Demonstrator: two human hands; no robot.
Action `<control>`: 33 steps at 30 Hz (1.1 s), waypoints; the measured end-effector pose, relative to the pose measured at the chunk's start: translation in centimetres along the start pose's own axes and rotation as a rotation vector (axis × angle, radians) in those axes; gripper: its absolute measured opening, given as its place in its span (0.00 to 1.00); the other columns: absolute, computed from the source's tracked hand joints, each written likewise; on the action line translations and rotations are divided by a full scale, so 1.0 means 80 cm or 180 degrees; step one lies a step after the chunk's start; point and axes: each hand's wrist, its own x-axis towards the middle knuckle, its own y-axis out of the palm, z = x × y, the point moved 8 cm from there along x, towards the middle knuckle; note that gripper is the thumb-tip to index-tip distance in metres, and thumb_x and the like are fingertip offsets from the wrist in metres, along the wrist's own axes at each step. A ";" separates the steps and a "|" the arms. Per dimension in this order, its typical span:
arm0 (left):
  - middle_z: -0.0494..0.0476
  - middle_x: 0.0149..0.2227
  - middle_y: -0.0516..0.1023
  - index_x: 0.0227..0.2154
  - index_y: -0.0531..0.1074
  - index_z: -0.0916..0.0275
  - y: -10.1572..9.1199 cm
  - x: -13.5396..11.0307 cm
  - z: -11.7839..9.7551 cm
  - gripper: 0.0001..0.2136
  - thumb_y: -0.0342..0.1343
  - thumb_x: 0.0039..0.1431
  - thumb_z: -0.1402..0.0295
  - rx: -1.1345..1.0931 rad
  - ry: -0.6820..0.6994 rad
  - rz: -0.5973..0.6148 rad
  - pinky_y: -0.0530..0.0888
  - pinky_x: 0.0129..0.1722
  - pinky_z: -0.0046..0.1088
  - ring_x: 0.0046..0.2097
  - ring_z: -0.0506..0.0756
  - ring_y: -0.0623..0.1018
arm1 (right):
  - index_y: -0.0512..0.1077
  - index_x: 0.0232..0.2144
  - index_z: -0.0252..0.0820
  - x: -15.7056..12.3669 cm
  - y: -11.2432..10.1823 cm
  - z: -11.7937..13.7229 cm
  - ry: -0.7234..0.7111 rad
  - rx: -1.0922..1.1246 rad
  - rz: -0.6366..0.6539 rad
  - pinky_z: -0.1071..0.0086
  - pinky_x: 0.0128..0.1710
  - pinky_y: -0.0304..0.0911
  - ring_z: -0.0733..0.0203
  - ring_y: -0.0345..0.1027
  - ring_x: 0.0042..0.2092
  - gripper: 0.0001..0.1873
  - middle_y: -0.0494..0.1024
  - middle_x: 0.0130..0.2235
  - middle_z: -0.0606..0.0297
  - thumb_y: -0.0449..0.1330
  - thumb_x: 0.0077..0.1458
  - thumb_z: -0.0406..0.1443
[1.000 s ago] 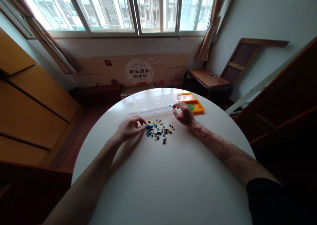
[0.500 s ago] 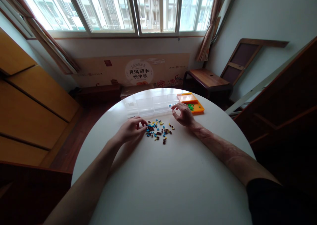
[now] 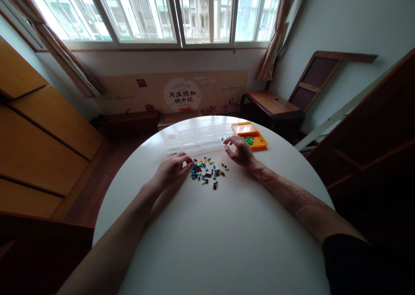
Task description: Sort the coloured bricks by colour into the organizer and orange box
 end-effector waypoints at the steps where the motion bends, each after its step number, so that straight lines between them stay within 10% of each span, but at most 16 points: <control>1: 0.55 0.45 0.83 0.41 0.82 0.56 0.000 0.000 -0.001 0.14 0.55 0.74 0.56 0.0030 0.0015 -0.0015 0.68 0.35 0.30 0.34 0.53 0.77 | 0.78 0.42 0.46 0.000 0.000 0.000 0.0000 -0.0004 0.0007 0.53 0.57 0.68 0.49 0.76 0.45 0.05 0.82 0.41 0.60 0.61 0.66 0.37; 33: 0.62 0.46 0.80 0.44 0.76 0.59 0.013 0.005 0.004 0.11 0.52 0.74 0.60 0.0188 -0.0084 -0.0059 0.75 0.47 0.39 0.43 0.62 0.80 | 0.78 0.43 0.47 -0.002 0.001 0.009 -0.0119 0.0010 0.0148 0.53 0.57 0.68 0.49 0.76 0.47 0.06 0.83 0.43 0.60 0.61 0.67 0.36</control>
